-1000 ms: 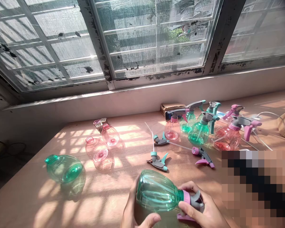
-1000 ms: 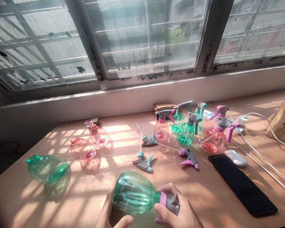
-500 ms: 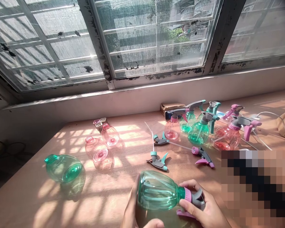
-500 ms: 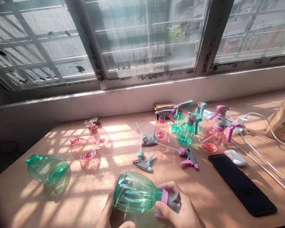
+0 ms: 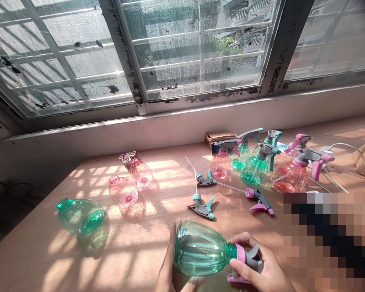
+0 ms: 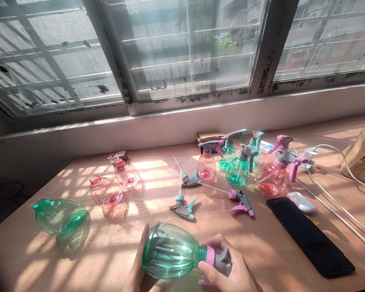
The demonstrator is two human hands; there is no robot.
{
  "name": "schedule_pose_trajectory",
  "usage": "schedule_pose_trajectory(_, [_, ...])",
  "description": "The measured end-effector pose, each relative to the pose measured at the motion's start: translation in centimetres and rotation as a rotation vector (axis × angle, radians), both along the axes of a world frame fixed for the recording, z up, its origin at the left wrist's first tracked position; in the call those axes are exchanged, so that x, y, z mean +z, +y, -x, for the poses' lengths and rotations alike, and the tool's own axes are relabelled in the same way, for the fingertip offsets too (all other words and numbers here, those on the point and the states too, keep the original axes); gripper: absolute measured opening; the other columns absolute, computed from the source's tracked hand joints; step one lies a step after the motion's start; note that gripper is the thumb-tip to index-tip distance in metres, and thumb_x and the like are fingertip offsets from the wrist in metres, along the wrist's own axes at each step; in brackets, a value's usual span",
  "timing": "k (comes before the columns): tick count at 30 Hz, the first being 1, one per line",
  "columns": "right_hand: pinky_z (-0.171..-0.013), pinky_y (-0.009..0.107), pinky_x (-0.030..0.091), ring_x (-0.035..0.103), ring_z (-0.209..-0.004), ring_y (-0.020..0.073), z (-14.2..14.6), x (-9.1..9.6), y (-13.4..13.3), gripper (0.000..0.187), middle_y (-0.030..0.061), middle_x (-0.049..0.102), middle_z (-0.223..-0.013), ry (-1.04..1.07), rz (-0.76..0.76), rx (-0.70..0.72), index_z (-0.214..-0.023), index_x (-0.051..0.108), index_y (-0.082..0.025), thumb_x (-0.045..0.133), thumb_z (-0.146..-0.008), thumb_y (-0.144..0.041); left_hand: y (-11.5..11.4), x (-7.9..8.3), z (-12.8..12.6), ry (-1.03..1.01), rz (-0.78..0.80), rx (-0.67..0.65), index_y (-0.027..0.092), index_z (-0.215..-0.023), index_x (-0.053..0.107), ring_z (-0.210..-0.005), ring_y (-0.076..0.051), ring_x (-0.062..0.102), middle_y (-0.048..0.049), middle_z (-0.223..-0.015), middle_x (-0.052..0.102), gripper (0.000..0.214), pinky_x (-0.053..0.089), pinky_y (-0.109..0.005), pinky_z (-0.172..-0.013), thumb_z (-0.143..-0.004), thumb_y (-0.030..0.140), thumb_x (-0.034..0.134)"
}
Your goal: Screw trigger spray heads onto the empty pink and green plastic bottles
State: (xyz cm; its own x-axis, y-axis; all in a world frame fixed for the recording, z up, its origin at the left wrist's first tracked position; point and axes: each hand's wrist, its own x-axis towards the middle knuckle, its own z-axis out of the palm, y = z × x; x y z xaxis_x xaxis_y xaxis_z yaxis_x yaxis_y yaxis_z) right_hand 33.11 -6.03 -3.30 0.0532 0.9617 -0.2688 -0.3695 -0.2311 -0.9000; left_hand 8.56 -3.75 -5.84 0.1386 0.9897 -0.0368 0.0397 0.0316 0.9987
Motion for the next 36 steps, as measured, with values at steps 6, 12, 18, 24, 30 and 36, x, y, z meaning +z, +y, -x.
schedule_pose_trajectory(6, [-0.065,0.030,0.066,0.068,-0.070,0.0159,0.2,0.3,-0.1,0.052,-0.0018,0.071,-0.081,0.006,-0.024,0.023,-0.095,0.074,-0.021,0.098,-0.069,-0.058,0.5,0.0,1.1,0.033,-0.028,-0.064,0.024,-0.160,0.053,-0.149,-0.046,0.051,-0.0170,-0.162,0.056,0.105,0.028,-0.056,-0.132,-0.072,0.066,0.090])
schedule_pose_trajectory(12, [-0.064,0.037,0.069,0.072,-0.062,0.0178,0.1,0.2,-0.1,0.061,-0.0018,0.073,-0.081,0.026,0.046,-0.017,-0.101,0.072,-0.020,0.099,-0.066,-0.061,0.3,-0.5,-0.1,0.019,-0.012,0.026,0.032,-0.169,0.035,-0.156,-0.043,0.043,-0.0130,-0.167,0.051,0.108,0.023,-0.055,-0.133,-0.079,0.069,0.082])
schedule_pose_trajectory(18, [-0.065,0.035,0.069,0.069,-0.069,0.0175,0.3,0.1,-0.1,0.057,-0.0002,0.070,-0.085,-0.018,0.006,-0.023,-0.096,0.076,-0.020,0.099,-0.064,-0.062,0.1,-1.2,0.4,0.018,0.000,-0.028,0.027,-0.169,0.035,-0.145,-0.044,0.056,-0.0175,-0.155,0.062,0.116,0.025,-0.059,-0.132,-0.074,0.069,0.087])
schedule_pose_trajectory(24, [-0.064,0.036,0.068,0.069,-0.067,0.0175,0.1,0.2,-0.1,0.059,-0.0006,0.070,-0.082,-0.009,0.000,-0.005,-0.099,0.075,-0.019,0.098,-0.065,-0.062,0.3,-0.7,-0.4,-0.015,-0.009,0.038,0.030,-0.165,0.042,-0.157,-0.042,0.042,-0.0143,-0.167,0.051,0.108,0.027,-0.053,-0.132,-0.075,0.067,0.087])
schedule_pose_trajectory(30, [-0.068,0.036,0.068,0.071,-0.068,0.0173,0.2,0.0,-0.1,0.056,-0.0008,0.070,-0.083,0.006,0.005,-0.001,-0.098,0.076,-0.020,0.098,-0.066,-0.061,0.0,-0.2,-0.2,-0.063,0.007,-0.020,0.031,-0.168,0.036,-0.153,-0.040,0.050,-0.0131,-0.158,0.061,0.114,0.025,-0.052,-0.133,-0.074,0.067,0.088])
schedule_pose_trajectory(36, [-0.066,0.035,0.068,0.067,-0.070,0.0176,0.3,-0.2,-0.1,0.055,-0.0008,0.069,-0.082,-0.032,-0.008,0.007,-0.098,0.076,-0.021,0.096,-0.068,-0.062,0.3,-0.7,0.4,0.014,0.014,-0.038,0.029,-0.166,0.040,-0.141,-0.043,0.061,-0.0157,-0.152,0.065,0.113,0.037,-0.056,-0.127,-0.072,0.064,0.090])
